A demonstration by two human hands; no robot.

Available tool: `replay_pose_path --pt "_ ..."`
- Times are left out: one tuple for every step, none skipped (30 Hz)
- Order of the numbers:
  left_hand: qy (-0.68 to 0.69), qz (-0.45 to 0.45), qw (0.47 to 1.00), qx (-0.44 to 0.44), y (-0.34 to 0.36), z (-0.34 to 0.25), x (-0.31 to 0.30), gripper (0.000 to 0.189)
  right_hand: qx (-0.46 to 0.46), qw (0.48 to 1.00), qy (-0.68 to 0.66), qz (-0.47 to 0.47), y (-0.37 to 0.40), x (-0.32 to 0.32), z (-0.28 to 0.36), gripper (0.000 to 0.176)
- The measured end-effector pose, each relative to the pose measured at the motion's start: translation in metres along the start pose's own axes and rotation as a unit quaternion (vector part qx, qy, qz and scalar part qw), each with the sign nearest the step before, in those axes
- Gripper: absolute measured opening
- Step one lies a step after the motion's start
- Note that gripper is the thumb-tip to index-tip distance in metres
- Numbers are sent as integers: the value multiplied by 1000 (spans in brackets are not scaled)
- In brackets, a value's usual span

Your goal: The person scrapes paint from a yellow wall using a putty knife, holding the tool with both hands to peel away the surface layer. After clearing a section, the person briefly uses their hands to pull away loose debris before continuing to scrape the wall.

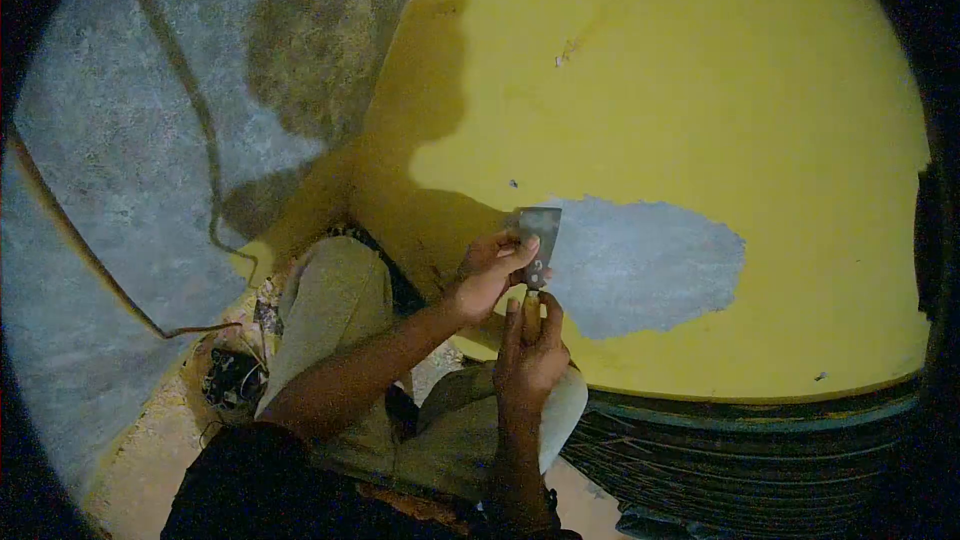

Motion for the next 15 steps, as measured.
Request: replay_pose_path --pt "36 7 999 -40 0 6 -1 31 118 990 -28 69 0 2 -4 26" --pt "71 13 994 -80 0 14 1 35 118 990 -27 68 -2 0 -7 26" --pt "71 15 994 -81 1 12 6 35 53 997 -36 32 -3 -4 -6 25" --pt "83 7 994 -68 3 9 12 34 -13 999 -46 -4 -4 -10 -5 25" --pt "94 -1 994 -55 5 6 17 34 -12 999 -46 -5 -5 -13 -6 25" --pt "94 -1 994 -55 6 2 22 34 -6 999 -39 -20 -7 -18 -5 23" --pt "118 1 990 -74 8 -4 26 35 -1 999 -30 -34 -8 -21 0 22" --pt "140 4 986 -92 8 -6 29 35 -1 999 -29 -34 -9 -26 6 22" --pt "140 4 986 -92 7 -6 30 35 21 999 -34 -14 -9 -32 11 21" --pt "133 27 987 -88 5 -6 32 36 43 998 -38 6 -10 -34 14 20" --pt "124 51 987 -84 4 -6 33 37 43 998 -37 6 -12 -34 14 20" --pt "124 52 987 -84 3 -3 32 37 16 1000 -12 13 -14 -35 15 19" --pt "122 50 988 -81 1 0 31 37 -11 1000 13 19 -16 -34 16 18" --pt "119 49 989 -78 -1 2 30 36 -11 1000 12 17 -18 -34 17 18" --pt "118 51 989 -77 -3 3 31 36 -9 1000 4 28 -19 -33 16 18"
Point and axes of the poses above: each hand's wrist, its own y-axis away from the middle knuckle, its own x-axis out of the palm, z = x × y, the point moved 4 cm from there along -y, towards the middle knuckle, and after that the axes turned 13 degrees about x, right-handed, at the moved point
